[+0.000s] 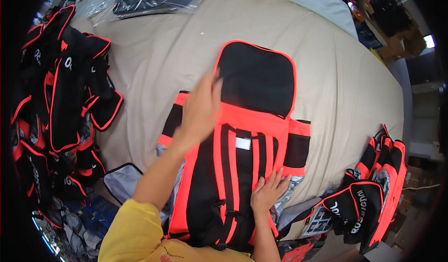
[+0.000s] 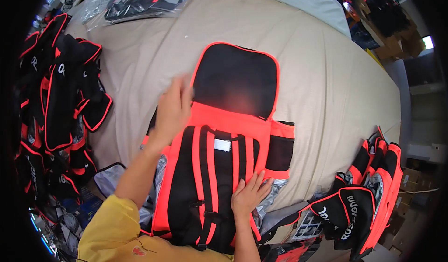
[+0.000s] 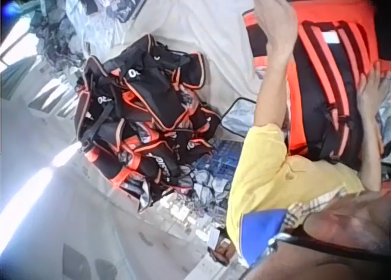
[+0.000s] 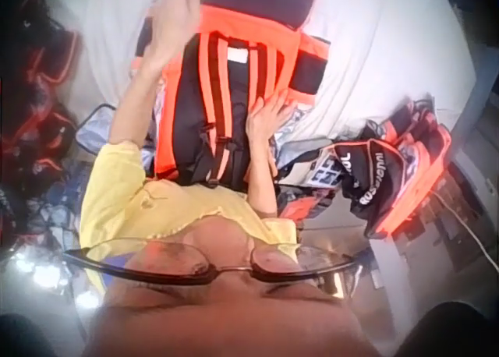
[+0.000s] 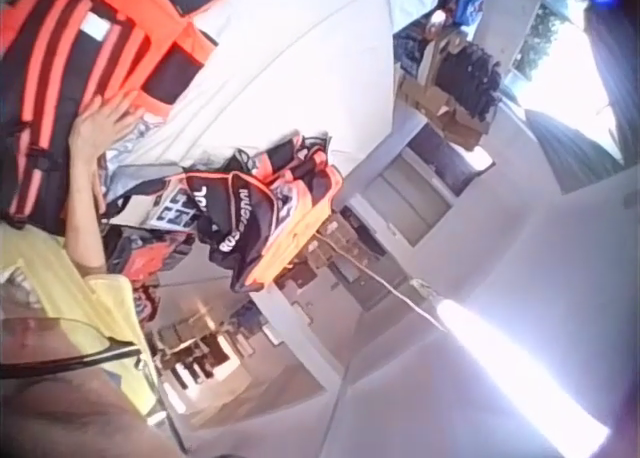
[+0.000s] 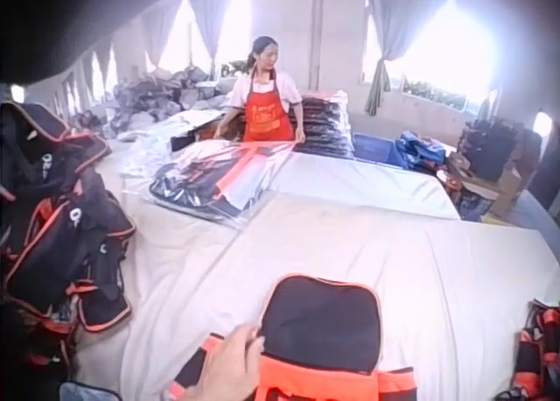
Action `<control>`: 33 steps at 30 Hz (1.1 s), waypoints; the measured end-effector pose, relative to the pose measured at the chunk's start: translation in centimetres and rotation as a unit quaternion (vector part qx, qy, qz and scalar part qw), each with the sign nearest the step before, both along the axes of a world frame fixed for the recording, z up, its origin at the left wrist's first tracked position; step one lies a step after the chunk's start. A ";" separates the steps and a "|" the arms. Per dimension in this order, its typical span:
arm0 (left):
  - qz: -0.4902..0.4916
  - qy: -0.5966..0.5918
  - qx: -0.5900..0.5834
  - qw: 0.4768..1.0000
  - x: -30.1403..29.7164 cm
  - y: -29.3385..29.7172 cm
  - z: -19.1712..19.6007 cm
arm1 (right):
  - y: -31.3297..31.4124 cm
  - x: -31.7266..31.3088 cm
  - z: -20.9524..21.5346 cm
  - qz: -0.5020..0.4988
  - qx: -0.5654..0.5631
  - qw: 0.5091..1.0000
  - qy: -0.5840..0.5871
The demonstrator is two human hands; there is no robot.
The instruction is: Checking and folding backpacks at a factory workstation.
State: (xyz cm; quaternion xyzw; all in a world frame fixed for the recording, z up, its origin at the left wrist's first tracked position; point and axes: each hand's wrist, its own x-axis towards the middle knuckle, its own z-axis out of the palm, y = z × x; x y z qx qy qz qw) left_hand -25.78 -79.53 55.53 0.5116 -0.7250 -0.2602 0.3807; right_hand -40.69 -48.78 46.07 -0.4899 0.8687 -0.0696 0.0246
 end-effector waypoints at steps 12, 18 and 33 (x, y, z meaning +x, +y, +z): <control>-0.139 -0.036 0.588 0.796 7.8 33.5 4.3 | 0.3 0.1 -0.4 0.022 0.001 0.999 0.037; -0.217 -0.007 0.567 0.795 7.1 34.6 2.7 | 3.3 -0.1 3.3 0.083 -0.032 0.996 -0.028; -0.207 -0.267 0.227 0.913 5.0 33.2 3.3 | 6.1 3.3 16.6 -0.019 -0.010 0.970 -0.243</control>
